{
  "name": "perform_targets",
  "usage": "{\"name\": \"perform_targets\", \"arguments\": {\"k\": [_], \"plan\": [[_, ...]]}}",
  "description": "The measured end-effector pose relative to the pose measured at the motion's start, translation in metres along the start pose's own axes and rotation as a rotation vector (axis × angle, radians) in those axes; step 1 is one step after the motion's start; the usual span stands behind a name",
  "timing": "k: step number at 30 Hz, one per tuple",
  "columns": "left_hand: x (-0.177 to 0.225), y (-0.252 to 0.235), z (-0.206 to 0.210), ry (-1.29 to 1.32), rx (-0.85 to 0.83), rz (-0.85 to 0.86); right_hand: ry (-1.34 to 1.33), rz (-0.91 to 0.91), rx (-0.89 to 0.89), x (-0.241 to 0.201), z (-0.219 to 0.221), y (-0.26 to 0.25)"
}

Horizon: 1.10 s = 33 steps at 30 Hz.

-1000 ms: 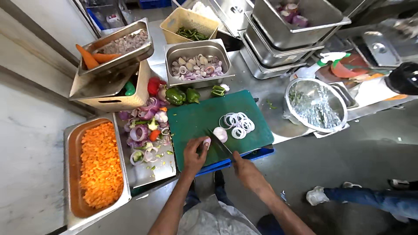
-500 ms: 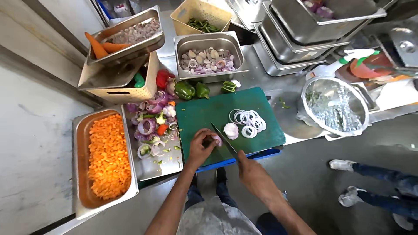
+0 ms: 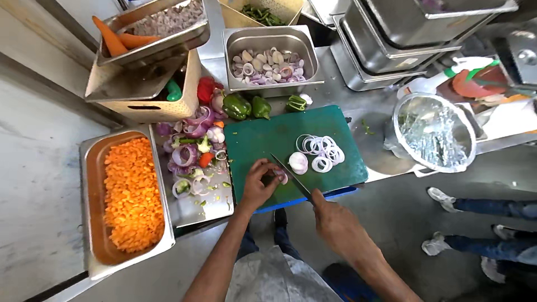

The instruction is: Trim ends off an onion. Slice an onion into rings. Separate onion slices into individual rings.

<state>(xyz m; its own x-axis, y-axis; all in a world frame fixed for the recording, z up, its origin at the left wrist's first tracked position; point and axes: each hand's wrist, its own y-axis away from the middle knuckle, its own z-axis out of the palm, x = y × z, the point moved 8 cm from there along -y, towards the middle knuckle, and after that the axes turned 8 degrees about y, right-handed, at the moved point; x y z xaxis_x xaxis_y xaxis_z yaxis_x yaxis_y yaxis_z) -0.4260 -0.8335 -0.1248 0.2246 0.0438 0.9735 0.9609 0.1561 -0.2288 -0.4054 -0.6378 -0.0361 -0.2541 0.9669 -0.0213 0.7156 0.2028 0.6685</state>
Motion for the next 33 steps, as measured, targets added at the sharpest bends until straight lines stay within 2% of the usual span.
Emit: {"name": "perform_targets", "arguments": {"k": [8,13,19,22,26,29,31,33], "plan": [[0.002,-0.001,0.003,-0.032,-0.011,0.007,0.022,0.052,-0.030,-0.016,0.000,-0.030],[0.004,-0.001,0.004,-0.058,0.017,0.023,-0.009,0.016,0.001,-0.024,0.000,-0.053],[0.004,0.001,0.000,-0.071,0.062,0.050,-0.079,0.032,-0.069,0.013,0.063,-0.035],[0.004,0.016,-0.013,-0.124,0.025,0.031,-0.116,0.035,-0.066,0.015,0.050,-0.030],[0.007,0.037,-0.029,-0.269,0.046,-0.044,-0.385,-0.153,0.139,0.022,0.020,-0.017],[0.046,0.018,-0.023,-0.347,0.159,-0.008,-0.481,-0.216,0.124,0.024,0.012,-0.008],[0.086,-0.013,-0.004,-0.543,0.011,0.107,-0.323,-0.209,0.185,0.019,0.001,-0.004],[0.107,-0.038,0.020,-0.732,-0.259,0.176,-0.181,-0.153,0.202,0.017,-0.007,0.000]]}}
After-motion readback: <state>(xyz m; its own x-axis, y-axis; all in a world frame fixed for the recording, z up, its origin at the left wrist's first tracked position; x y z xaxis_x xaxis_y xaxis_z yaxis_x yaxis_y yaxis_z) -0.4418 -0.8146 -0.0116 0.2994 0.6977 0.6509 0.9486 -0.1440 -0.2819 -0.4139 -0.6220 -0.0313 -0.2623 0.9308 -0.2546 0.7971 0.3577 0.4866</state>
